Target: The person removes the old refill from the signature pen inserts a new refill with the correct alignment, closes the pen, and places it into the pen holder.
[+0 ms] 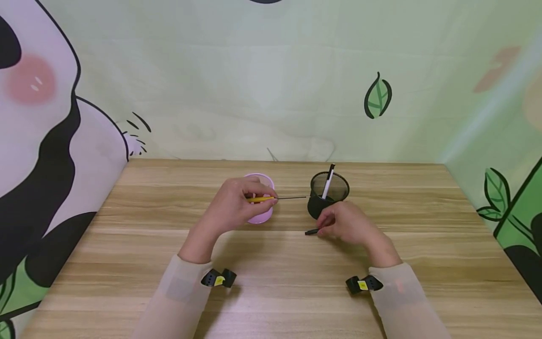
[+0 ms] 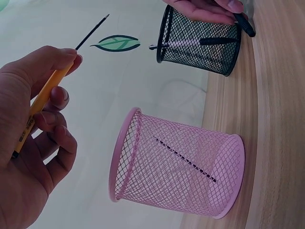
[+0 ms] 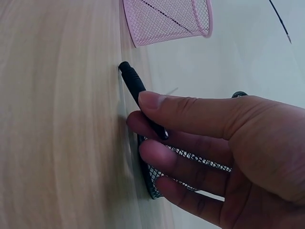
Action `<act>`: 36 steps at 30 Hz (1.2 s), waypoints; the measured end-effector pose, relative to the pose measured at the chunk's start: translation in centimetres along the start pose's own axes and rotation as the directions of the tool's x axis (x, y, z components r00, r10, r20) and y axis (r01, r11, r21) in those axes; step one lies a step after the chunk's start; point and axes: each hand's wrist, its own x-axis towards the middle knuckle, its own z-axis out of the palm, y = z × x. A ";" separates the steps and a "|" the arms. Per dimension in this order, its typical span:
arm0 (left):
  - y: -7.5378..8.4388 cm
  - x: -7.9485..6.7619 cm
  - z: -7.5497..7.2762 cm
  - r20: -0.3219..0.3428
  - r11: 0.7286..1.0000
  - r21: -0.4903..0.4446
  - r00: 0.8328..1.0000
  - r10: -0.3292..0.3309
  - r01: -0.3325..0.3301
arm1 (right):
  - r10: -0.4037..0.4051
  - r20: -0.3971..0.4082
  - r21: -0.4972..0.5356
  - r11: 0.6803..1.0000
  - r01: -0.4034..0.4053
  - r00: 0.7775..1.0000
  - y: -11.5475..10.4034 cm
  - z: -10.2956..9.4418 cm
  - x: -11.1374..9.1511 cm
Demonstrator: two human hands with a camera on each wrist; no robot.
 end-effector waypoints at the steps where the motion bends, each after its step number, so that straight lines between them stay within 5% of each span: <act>1: 0.0 0.0 0.0 0.000 1.000 0.002 1.000 0.001 -0.001 | 0.005 0.003 -0.002 1.000 -0.005 1.000 0.0 0.0 0.0; 36: -0.1 0.0 0.1 0.018 1.000 0.020 1.000 -0.008 0.008 | 0.032 0.063 -0.061 0.998 -0.028 0.998 -0.3 0.3 -0.3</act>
